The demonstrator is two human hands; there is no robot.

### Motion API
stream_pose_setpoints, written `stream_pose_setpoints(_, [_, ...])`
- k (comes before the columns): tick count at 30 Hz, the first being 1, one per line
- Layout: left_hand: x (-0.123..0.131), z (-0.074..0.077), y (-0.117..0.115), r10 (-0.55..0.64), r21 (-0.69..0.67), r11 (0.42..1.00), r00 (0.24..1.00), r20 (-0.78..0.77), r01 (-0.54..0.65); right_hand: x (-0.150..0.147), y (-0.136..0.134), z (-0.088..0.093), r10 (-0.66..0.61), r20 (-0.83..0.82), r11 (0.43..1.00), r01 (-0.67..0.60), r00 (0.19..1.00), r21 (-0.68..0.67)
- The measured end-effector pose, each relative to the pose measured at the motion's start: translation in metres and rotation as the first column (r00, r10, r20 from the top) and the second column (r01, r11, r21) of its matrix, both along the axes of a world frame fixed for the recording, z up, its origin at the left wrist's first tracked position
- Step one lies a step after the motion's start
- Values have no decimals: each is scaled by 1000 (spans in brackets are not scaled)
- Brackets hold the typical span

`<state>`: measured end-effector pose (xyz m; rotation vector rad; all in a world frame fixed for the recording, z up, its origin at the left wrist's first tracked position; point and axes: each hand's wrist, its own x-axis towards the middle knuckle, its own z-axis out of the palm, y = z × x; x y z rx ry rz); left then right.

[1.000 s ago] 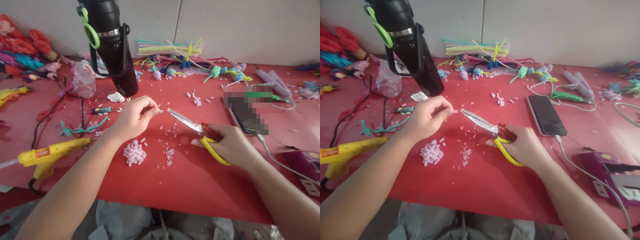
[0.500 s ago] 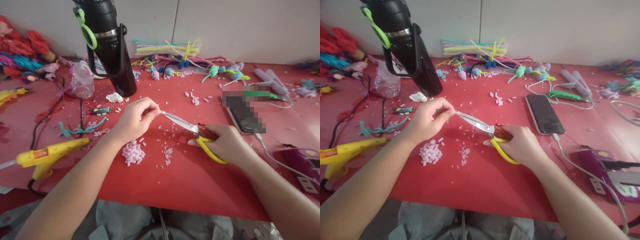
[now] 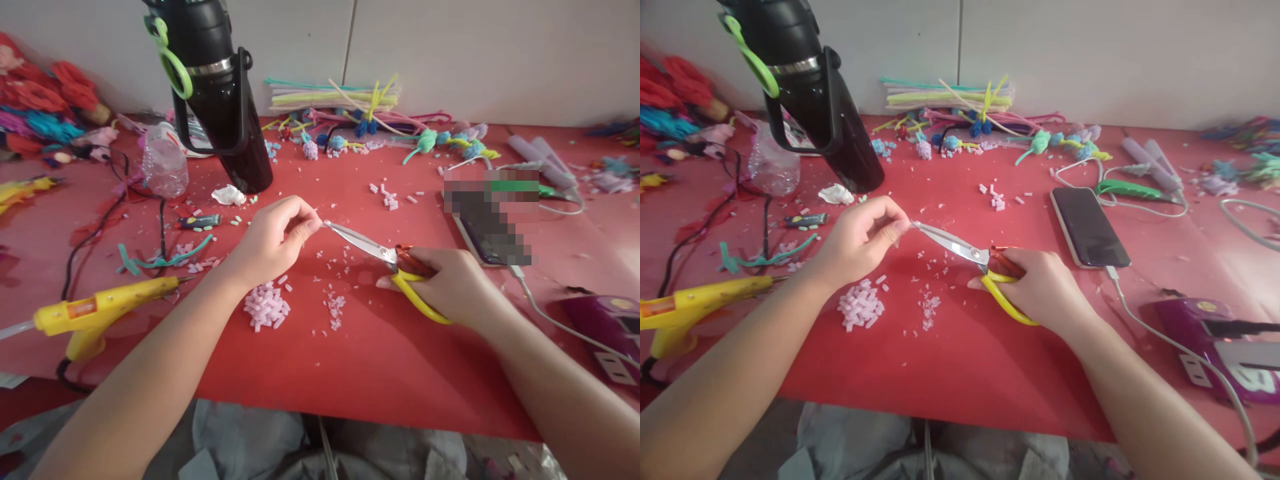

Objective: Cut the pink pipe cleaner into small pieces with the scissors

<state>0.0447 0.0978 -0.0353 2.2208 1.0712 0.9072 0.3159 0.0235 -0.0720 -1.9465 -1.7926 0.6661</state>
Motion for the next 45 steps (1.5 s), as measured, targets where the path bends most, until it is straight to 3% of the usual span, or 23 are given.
stream_pose_setpoints(45, [0,-4,1,-4,96,995,997,72,-3,0,-2,1,-19,-18,999,19,1000,-42])
